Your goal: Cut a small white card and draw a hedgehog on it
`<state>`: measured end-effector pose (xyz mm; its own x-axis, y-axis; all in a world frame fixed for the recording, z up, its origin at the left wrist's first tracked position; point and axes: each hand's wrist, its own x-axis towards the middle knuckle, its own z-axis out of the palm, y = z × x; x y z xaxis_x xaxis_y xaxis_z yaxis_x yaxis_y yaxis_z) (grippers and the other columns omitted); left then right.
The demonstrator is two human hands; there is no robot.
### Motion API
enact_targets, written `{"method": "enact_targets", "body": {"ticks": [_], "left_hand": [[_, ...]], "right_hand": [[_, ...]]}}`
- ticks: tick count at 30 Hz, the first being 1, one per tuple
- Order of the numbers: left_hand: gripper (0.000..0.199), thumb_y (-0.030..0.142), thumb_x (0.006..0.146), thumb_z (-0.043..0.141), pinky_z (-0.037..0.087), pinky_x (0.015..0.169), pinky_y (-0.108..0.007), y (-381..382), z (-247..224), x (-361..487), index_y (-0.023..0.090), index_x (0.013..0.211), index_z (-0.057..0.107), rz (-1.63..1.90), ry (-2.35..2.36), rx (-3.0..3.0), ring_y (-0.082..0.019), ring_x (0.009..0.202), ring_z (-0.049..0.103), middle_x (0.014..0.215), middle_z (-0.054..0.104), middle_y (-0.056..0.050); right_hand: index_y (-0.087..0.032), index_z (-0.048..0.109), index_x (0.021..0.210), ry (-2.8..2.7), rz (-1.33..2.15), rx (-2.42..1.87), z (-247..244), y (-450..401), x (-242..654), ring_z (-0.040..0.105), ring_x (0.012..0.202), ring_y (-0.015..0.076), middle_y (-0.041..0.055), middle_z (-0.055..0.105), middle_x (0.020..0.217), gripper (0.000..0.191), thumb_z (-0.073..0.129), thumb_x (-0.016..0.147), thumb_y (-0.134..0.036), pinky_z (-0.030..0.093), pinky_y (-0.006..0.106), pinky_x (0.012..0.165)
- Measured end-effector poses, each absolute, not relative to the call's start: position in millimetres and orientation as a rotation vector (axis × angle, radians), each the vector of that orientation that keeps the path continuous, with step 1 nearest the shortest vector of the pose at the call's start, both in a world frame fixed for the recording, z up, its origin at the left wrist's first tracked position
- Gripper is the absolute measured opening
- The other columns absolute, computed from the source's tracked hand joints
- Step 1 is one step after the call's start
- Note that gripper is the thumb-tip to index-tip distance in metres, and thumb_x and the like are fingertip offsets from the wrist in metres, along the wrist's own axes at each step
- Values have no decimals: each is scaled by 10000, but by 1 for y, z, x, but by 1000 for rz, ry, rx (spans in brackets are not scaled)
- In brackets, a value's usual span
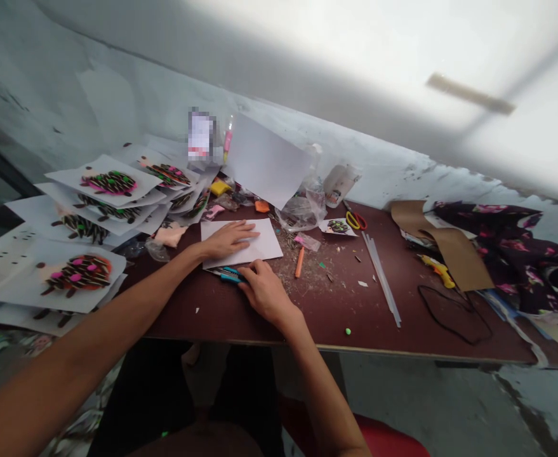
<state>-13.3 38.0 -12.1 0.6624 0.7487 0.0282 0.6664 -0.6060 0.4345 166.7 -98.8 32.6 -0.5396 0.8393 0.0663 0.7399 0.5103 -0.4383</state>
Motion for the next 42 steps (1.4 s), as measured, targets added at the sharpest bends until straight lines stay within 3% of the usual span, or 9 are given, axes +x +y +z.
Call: {"method": "enact_targets", "body": {"ticks": [10, 17, 24, 32, 37, 42], "left_hand": [[497, 361, 970, 433, 148, 1214, -432, 42, -21, -14, 293, 1462, 467, 358, 1092, 2489, -236, 1505, 209, 1606, 329, -21], [505, 373, 957, 449, 220, 1197, -423, 42, -28, -14, 218, 1435, 509, 423, 1107, 2581, -254, 1459, 327, 1567, 398, -87], [392, 298, 934, 501, 233, 1193, -491, 32, -19, -12, 215, 1295, 627, 538, 1090, 2784, -277, 1427, 385, 1487, 512, -92], [299, 183, 928, 478, 365, 1130, -439, 32, -11, -15, 217, 1127, 698, 662, 859, 2815, -200, 1167, 623, 1230, 702, -70], [313, 168, 900, 500, 378, 1115, -407, 32, -11, -14, 234, 1135, 696, 647, 918, 2782, -195, 1188, 608, 1268, 683, -53], [411, 276, 903, 528, 365, 1100, -459, 31, -14, -16, 200, 1299, 611, 653, 1459, 2654, -281, 1266, 539, 1364, 607, -120]], "right_hand": [[-194, 630, 1206, -2487, 598, -1281, 33, -99, 171, 538, 1003, 202, 89, 566, 1093, 263, 561, 952, -179, 473, 359, 932], [-188, 631, 1192, -2205, 541, -1380, 43, -106, 215, 567, 1041, 208, 96, 583, 1114, 261, 478, 984, -228, 462, 368, 964], [-132, 624, 1198, -2051, -30, -2100, 44, -77, 228, 553, 1048, 283, 170, 595, 1141, 297, 457, 965, -210, 452, 387, 906], [-75, 620, 1179, -1870, -167, -2600, 57, -66, 229, 580, 1095, 305, 226, 595, 1166, 340, 401, 1002, -265, 461, 351, 832], [-94, 614, 1210, -1868, -283, -2542, 64, -67, 226, 567, 1121, 322, 217, 599, 1188, 339, 448, 987, -289, 435, 375, 880], [-132, 649, 1140, -2061, -158, -2331, 68, -54, 198, 602, 1099, 261, 184, 645, 1170, 308, 426, 1000, -291, 429, 316, 886]]}}
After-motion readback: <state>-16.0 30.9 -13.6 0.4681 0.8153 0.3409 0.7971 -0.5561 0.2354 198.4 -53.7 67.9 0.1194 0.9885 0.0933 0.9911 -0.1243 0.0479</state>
